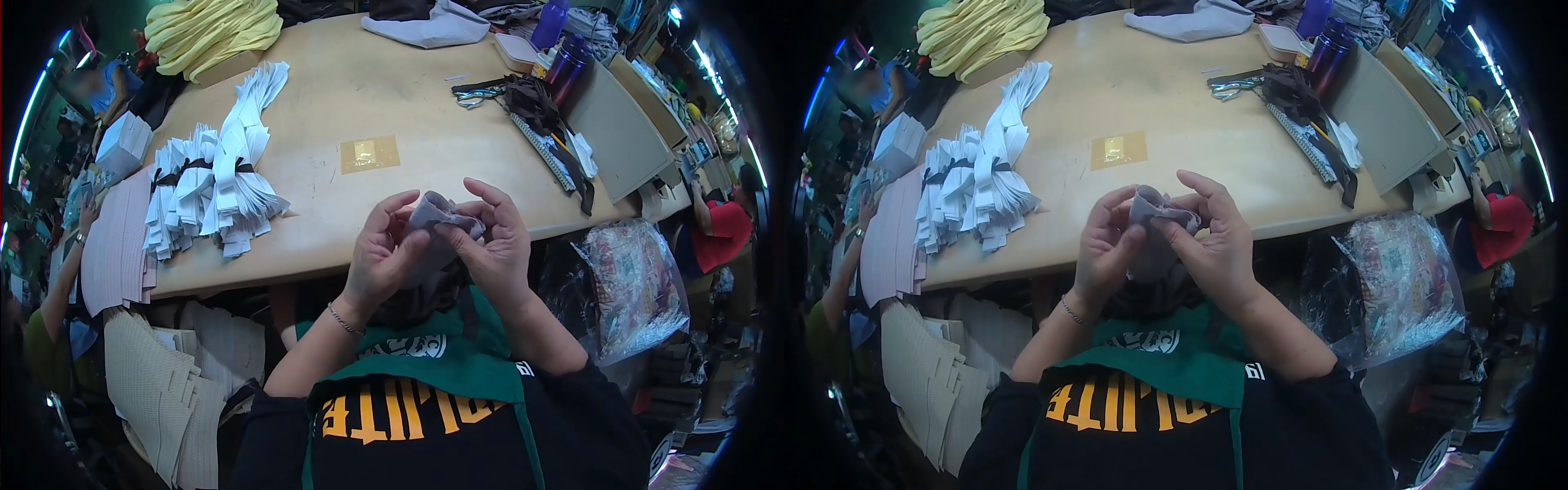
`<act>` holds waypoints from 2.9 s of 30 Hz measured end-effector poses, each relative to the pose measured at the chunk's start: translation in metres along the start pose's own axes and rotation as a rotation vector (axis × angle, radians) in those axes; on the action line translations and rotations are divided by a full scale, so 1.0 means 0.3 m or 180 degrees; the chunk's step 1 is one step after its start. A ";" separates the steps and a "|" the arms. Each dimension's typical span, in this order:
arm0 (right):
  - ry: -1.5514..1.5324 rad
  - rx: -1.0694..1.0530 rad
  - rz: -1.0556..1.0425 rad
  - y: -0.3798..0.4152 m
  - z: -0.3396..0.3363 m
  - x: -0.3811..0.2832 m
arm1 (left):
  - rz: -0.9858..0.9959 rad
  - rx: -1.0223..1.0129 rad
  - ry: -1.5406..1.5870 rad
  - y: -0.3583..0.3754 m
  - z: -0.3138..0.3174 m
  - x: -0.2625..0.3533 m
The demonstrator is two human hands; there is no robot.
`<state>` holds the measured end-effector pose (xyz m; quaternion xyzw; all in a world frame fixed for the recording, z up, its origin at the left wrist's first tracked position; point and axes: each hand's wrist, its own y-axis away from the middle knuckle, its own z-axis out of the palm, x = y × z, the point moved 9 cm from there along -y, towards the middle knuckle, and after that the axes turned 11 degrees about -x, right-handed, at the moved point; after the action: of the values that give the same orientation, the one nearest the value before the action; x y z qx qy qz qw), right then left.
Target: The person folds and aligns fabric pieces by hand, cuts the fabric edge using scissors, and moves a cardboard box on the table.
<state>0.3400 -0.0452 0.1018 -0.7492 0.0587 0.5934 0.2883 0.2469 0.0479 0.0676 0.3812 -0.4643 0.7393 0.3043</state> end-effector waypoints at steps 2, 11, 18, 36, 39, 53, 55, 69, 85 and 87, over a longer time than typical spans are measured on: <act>0.0045 -0.0089 -0.0018 -0.010 0.007 0.004 | -0.0139 0.0197 -0.0014 -0.015 -0.021 0.003; 0.1869 -0.0183 -0.0835 -0.011 -0.020 -0.143 | -0.0197 0.0479 0.0208 -0.019 -0.036 -0.016; 0.2240 -0.0659 -0.0651 -0.042 0.016 -0.163 | -0.0165 0.0403 0.0252 -0.015 -0.028 -0.021; -0.1495 -0.1331 -0.1300 -0.355 0.256 -0.328 | 0.0201 0.1751 -0.1929 0.207 -0.300 0.649; -0.2007 -0.1134 -0.0935 -0.322 0.278 -0.230 | -0.0521 0.1337 -0.3137 0.153 -0.187 0.781; -0.0662 -0.0492 0.0732 -0.161 -0.102 0.487 | -0.1939 -0.0264 -0.2240 -0.040 -0.228 -0.156; -0.0792 -0.0551 0.0774 -0.156 -0.085 0.488 | -0.1861 -0.0047 -0.2394 -0.091 -0.209 -0.127; 0.0982 0.0033 -0.0536 -0.113 -0.142 0.207 | -0.1613 0.0185 -0.0902 -0.082 -0.188 -0.181; 0.0428 -0.0638 -0.0370 -0.110 -0.070 0.172 | -0.1536 -0.0242 -0.0763 -0.094 -0.156 -0.141; 0.0334 -0.0704 -0.0424 -0.105 -0.063 0.147 | -0.2182 -0.0056 -0.0162 -0.109 -0.207 -0.192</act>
<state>0.3826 -0.0175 0.0751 -0.8087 -0.0420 0.5358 0.2392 0.2859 0.1118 0.0165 0.5307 -0.3230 0.5803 0.5266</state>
